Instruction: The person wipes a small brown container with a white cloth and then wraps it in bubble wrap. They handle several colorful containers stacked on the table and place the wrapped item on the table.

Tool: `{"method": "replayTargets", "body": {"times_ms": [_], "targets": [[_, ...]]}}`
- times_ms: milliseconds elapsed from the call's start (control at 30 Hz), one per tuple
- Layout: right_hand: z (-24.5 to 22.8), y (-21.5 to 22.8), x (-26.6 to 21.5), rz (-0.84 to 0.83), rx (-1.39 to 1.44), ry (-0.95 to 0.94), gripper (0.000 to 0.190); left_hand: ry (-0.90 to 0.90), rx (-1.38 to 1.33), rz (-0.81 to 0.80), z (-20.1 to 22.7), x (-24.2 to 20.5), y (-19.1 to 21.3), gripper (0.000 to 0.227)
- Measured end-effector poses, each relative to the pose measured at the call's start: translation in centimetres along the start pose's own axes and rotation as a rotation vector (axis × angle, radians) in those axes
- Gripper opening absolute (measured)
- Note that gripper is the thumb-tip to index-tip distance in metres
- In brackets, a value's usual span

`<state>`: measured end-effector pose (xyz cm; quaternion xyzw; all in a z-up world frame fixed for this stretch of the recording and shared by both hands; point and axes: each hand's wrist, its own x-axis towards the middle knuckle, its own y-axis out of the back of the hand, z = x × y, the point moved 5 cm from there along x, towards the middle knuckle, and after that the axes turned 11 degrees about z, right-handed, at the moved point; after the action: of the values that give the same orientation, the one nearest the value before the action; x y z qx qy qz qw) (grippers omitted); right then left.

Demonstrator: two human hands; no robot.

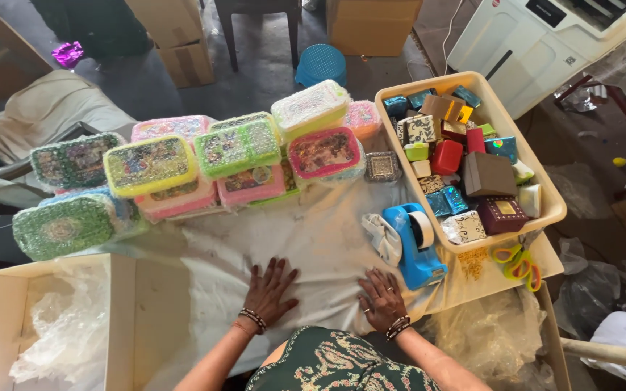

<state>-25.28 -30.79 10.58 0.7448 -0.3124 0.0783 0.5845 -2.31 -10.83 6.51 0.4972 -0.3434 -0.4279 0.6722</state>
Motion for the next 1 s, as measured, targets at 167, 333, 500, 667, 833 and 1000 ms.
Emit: {"method": "replayTargets", "body": {"times_ms": [167,333,500,667,833,1000], "targets": [[0.0,0.0,0.1,-0.001,-0.009,0.0,0.04,0.109,0.015,0.02,1.0,0.3,0.2,0.071],[-0.1,0.1,0.2,0.004,-0.011,0.005,0.042,0.138,0.02,-0.023,1.1,0.3,0.7,0.069],[0.0,-0.1,0.0,-0.012,-0.03,0.003,0.042,0.126,-0.024,0.081,0.8,0.1,-0.1,0.069],[0.0,-0.2,-0.1,-0.005,-0.023,0.007,0.042,0.15,-0.018,0.072,0.8,-0.1,0.0,0.069],[0.1,-0.4,-0.2,-0.001,-0.028,0.016,0.042,0.264,0.022,-0.021,1.9,-1.0,2.2,0.071],[0.2,-0.4,-0.2,0.012,-0.03,0.015,0.039,0.29,0.0,0.048,2.5,-2.5,0.8,0.071]]}}
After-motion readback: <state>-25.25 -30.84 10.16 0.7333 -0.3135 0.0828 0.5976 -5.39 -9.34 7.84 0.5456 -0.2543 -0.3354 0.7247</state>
